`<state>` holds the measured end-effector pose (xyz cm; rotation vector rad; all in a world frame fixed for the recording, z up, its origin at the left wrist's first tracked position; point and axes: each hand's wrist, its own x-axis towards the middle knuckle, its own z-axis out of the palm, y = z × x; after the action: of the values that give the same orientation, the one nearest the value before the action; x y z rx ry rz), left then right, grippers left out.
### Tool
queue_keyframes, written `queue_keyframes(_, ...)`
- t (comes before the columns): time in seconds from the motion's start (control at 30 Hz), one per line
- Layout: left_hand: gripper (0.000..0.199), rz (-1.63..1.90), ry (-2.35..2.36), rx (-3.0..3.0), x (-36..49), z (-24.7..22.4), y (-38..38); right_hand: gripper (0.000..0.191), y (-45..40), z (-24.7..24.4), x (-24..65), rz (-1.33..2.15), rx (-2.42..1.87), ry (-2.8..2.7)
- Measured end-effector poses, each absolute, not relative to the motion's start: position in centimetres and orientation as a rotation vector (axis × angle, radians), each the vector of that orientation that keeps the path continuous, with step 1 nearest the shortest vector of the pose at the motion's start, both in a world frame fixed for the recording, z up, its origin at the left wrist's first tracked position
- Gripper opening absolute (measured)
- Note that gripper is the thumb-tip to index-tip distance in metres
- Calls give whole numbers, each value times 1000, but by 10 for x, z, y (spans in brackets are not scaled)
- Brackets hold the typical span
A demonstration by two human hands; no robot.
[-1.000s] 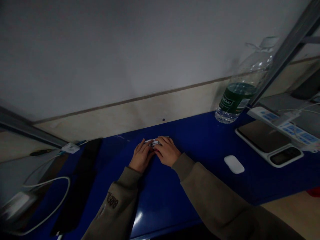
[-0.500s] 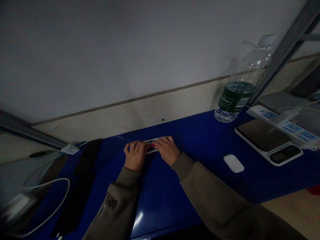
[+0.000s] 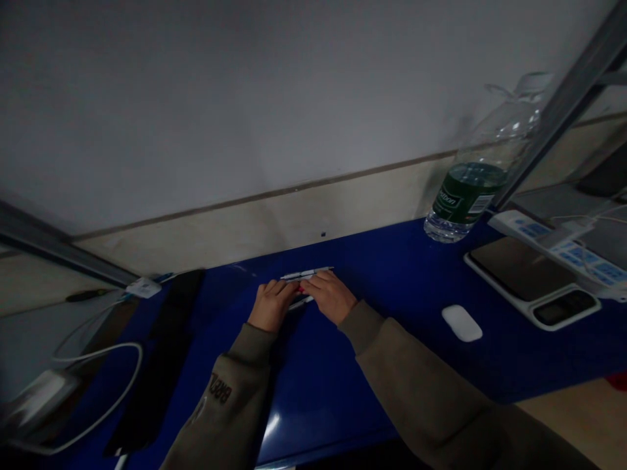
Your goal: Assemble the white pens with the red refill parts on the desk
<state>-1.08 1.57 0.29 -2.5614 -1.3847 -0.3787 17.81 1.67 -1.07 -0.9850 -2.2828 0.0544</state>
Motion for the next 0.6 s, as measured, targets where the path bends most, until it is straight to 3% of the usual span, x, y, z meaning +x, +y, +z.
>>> queue_keyframes(0.6, 24, -467, -1536, -2592, -9, 6, 13, 29, 16, -8, 184, -282, -838, -2263)
